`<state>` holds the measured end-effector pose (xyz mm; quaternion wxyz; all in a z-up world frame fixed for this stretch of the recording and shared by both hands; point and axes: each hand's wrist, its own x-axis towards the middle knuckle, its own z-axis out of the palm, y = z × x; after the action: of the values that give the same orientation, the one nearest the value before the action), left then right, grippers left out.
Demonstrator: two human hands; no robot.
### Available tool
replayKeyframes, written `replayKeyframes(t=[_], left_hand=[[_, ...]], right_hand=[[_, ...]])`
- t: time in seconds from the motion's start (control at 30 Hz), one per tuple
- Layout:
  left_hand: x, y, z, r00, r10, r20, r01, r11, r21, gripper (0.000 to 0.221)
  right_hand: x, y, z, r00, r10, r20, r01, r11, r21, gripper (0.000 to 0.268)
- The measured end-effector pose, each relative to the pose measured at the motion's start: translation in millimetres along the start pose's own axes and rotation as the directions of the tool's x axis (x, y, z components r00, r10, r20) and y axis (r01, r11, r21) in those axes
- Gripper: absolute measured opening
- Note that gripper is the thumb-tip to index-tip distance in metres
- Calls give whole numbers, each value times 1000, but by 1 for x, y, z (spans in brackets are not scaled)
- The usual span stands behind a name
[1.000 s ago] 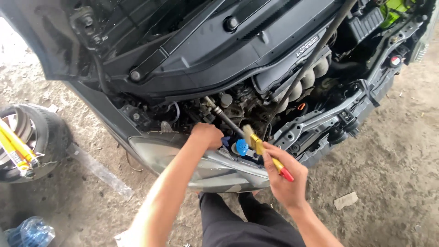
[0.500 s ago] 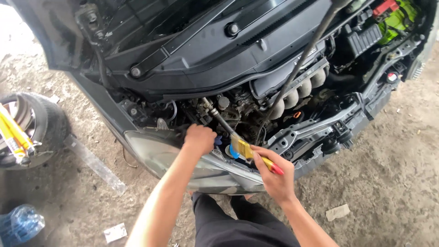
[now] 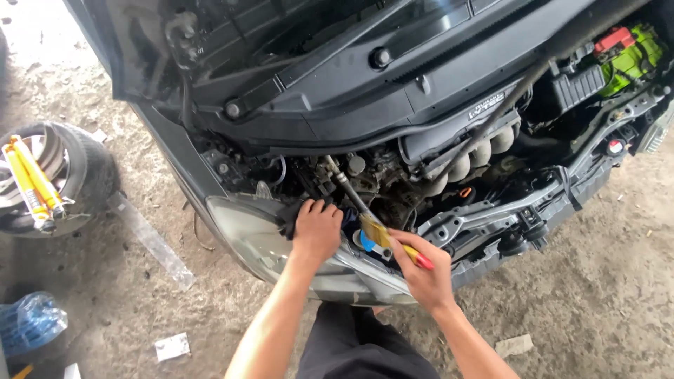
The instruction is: The person cleans the engine bay of a car with the hood open. They use a brush to sweep dust and debris from various components, including the engine cover, battery, and surrounding areas, while holding a blue cloth to catch the dirt.
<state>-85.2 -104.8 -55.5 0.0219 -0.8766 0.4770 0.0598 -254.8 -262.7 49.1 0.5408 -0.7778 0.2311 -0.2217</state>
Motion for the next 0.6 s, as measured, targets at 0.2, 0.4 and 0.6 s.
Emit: replayKeyframes(t=[0.2, 0.4, 0.6], left_hand=[[-5, -12, 4, 982, 188, 29, -190, 980, 64, 37], [-4, -9, 5, 944, 158, -290, -166, 986, -2, 25], [-3, -9, -1, 912, 163, -377, -183, 983, -16, 28]], right_hand=[[-2, 7, 2, 992, 123, 20, -123, 992, -22, 18], [-7, 0, -30, 949, 311, -42, -258, 848, 463, 12], [20, 25, -94, 907, 290, -305, -95, 847, 523, 14]])
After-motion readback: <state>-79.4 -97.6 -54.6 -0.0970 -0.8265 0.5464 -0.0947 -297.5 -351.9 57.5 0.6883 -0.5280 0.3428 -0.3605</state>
